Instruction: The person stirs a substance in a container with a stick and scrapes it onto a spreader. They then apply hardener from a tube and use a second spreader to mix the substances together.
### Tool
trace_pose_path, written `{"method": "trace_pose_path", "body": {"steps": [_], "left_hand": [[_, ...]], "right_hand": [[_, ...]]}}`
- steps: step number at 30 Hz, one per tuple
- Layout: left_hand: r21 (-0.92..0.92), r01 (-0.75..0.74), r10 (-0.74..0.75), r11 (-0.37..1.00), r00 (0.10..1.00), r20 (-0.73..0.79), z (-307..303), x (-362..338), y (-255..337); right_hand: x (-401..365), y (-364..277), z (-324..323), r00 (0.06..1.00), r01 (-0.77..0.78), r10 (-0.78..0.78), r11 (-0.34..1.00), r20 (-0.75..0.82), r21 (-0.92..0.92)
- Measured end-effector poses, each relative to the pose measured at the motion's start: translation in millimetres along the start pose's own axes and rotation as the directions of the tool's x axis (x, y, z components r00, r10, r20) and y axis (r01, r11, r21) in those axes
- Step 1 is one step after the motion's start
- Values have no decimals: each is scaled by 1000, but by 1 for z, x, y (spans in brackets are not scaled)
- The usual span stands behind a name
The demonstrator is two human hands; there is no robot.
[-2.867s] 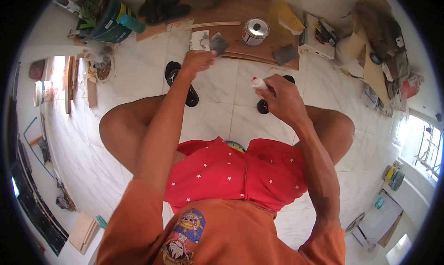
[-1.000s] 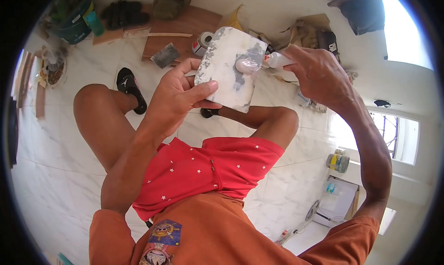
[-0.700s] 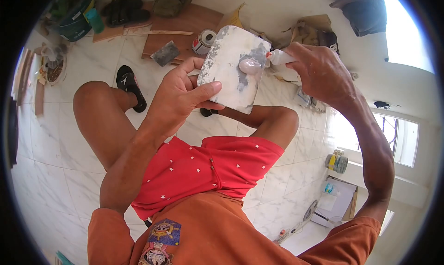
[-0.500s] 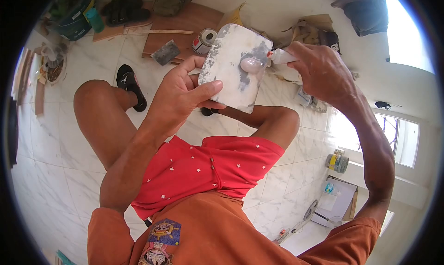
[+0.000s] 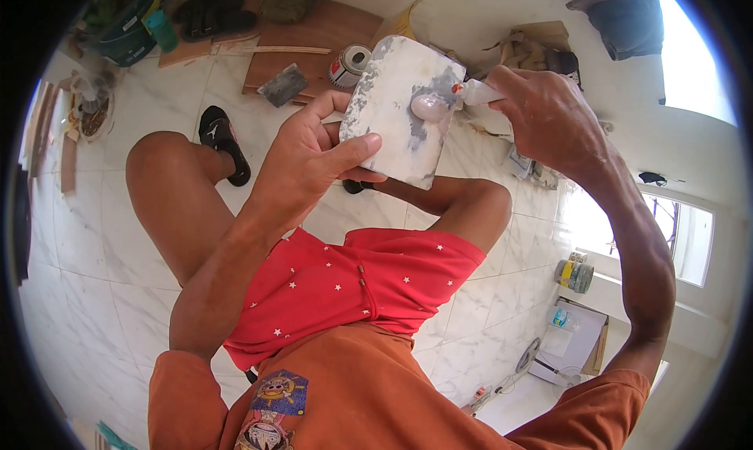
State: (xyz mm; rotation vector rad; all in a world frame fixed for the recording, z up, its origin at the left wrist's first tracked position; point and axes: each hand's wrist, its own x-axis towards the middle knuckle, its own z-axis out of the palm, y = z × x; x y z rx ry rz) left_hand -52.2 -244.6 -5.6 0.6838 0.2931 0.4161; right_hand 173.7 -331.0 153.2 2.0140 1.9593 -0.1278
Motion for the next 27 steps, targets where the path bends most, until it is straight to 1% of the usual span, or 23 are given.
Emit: {"method": "trace_pose_path", "body": {"steps": [6, 11, 14, 20, 23, 27], "left_hand": [[-13, -41, 41, 999, 999, -7, -1, 2, -2], [-18, -50, 50, 999, 999, -21, -1, 1, -2], [-14, -55, 55, 998, 998, -20, 0, 1, -2], [-16, -70, 70, 997, 997, -23, 1, 1, -2], [-13, -78, 77, 997, 997, -21, 1, 1, -2], [8, -83, 83, 997, 997, -11, -1, 2, -4]], "right_hand": [[2, 1, 1, 999, 33, -34, 999, -4, -36], [3, 1, 1, 1000, 22, -22, 997, 10, -72], [4, 3, 2, 999, 50, -50, 995, -1, -84], [5, 2, 0, 999, 21, -15, 990, 46, -137], [6, -2, 0, 996, 88, -91, 986, -17, -144], [8, -1, 1, 996, 91, -91, 985, 2, -150]]}}
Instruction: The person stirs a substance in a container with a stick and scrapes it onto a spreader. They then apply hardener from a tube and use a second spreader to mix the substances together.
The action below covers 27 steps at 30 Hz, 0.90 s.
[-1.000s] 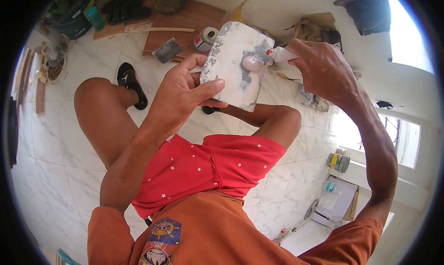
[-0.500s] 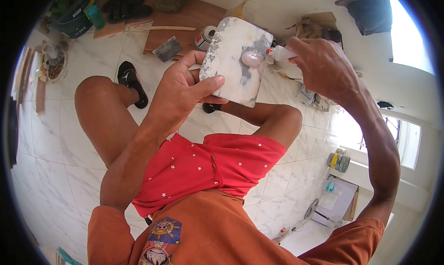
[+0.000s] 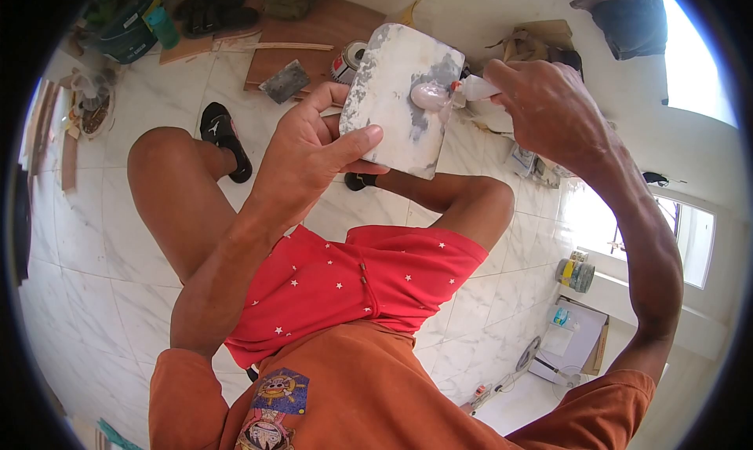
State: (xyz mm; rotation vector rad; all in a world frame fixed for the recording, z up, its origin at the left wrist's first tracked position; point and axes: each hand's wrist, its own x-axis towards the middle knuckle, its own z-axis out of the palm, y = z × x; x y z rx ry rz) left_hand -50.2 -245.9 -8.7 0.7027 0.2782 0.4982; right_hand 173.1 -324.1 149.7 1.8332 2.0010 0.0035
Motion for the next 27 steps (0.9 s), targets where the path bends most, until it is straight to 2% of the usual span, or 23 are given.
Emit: {"method": "trace_pose_path", "body": {"steps": [27], "left_hand": [[22, -21, 21, 1000, 1000, -21, 1, -1, 4]], "right_hand": [[13, -10, -3, 991, -95, 104, 990, 80, -104]]}}
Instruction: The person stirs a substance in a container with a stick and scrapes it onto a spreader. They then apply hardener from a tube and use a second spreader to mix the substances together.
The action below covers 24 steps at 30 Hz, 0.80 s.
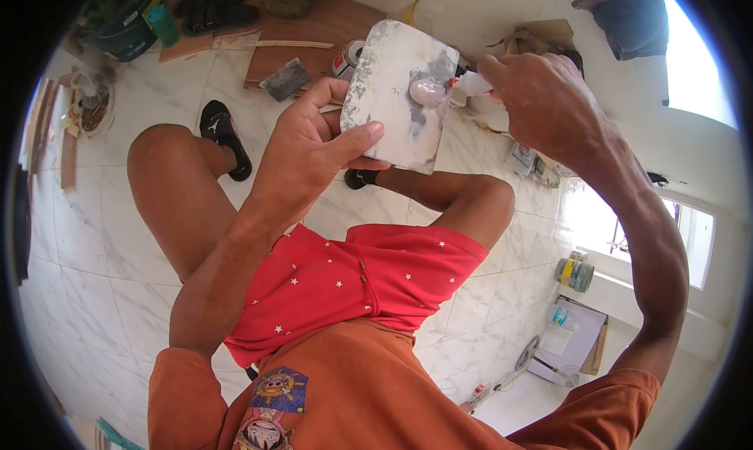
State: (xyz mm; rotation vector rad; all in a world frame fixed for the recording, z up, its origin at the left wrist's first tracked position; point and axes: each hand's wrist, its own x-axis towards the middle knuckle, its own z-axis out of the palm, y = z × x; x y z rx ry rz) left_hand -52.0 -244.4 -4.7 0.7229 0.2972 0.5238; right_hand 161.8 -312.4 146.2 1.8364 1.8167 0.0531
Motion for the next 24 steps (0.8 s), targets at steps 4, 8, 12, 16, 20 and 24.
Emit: {"method": "trace_pose_path", "body": {"steps": [4, 8, 12, 16, 20, 24], "left_hand": [[1, 1, -1, 1000, 1000, 0, -1, 0, -1], [2, 1, -1, 1000, 1000, 1, -1, 0, -1], [-10, 4, -4, 1000, 1000, -3, -1, 0, -1], [-1, -4, 4, 1000, 1000, -7, -1, 1, -1], [14, -8, 8, 1000, 1000, -8, -1, 1, -3], [-6, -10, 10, 1000, 1000, -9, -1, 1, -2]], "right_hand": [[1, -2, -1, 1000, 5, -4, 1000, 10, -30], [2, -3, 0, 1000, -4, 4, 999, 15, -36], [2, -2, 0, 1000, -1, 3, 999, 24, -45], [4, -3, -3, 999, 2, 2, 997, 45, -82], [4, -3, -2, 999, 2, 2, 998, 51, -69], [5, -5, -5, 998, 22, -15, 992, 62, -124]]}}
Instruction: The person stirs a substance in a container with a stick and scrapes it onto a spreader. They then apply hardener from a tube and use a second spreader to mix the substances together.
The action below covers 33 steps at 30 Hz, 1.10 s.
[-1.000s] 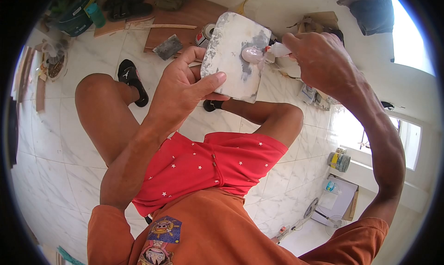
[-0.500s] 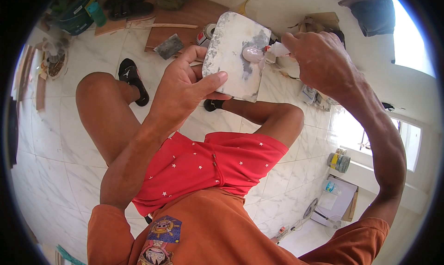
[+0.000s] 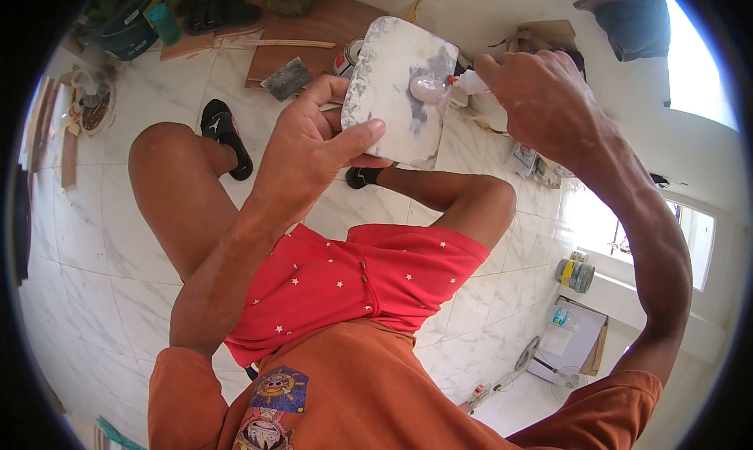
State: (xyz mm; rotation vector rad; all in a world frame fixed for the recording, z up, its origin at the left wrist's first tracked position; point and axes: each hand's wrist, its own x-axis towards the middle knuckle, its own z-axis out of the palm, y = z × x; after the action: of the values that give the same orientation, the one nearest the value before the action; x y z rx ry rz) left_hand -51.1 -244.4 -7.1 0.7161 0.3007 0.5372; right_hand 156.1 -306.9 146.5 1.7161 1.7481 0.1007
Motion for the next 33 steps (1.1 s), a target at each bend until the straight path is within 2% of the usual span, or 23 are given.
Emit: {"method": "trace_pose_path", "body": {"steps": [5, 8, 11, 14, 17, 20, 26, 33], "left_hand": [[3, 0, 0, 1000, 1000, 6, -1, 2, 0], [0, -1, 1, 1000, 1000, 7, -2, 2, -1], [-3, -4, 4, 1000, 1000, 4, -2, 2, -2], [-17, 6, -6, 1000, 1000, -8, -1, 1, 0], [-23, 11, -11, 1000, 1000, -9, -2, 2, -1], [-40, 20, -21, 999, 1000, -9, -2, 2, -2], [-72, 52, -53, 996, 998, -15, -4, 2, 1], [-101, 90, -91, 991, 996, -4, -7, 1, 7]], "right_hand": [[0, -1, -1, 999, 21, -21, 1000, -32, 10], [1, 0, 0, 999, -30, 29, 999, 27, 29], [0, -1, -3, 1000, -9, 9, 1000, -11, 21], [0, 1, -7, 1000, -23, 23, 999, 14, 39], [-1, 3, -5, 999, -43, 44, 992, -13, 116], [-1, 3, -8, 998, -8, 16, 995, -69, 103], [-2, 7, -5, 996, -65, 71, 993, -60, 98], [-12, 6, -1, 990, -97, 125, 937, -64, 336]]}}
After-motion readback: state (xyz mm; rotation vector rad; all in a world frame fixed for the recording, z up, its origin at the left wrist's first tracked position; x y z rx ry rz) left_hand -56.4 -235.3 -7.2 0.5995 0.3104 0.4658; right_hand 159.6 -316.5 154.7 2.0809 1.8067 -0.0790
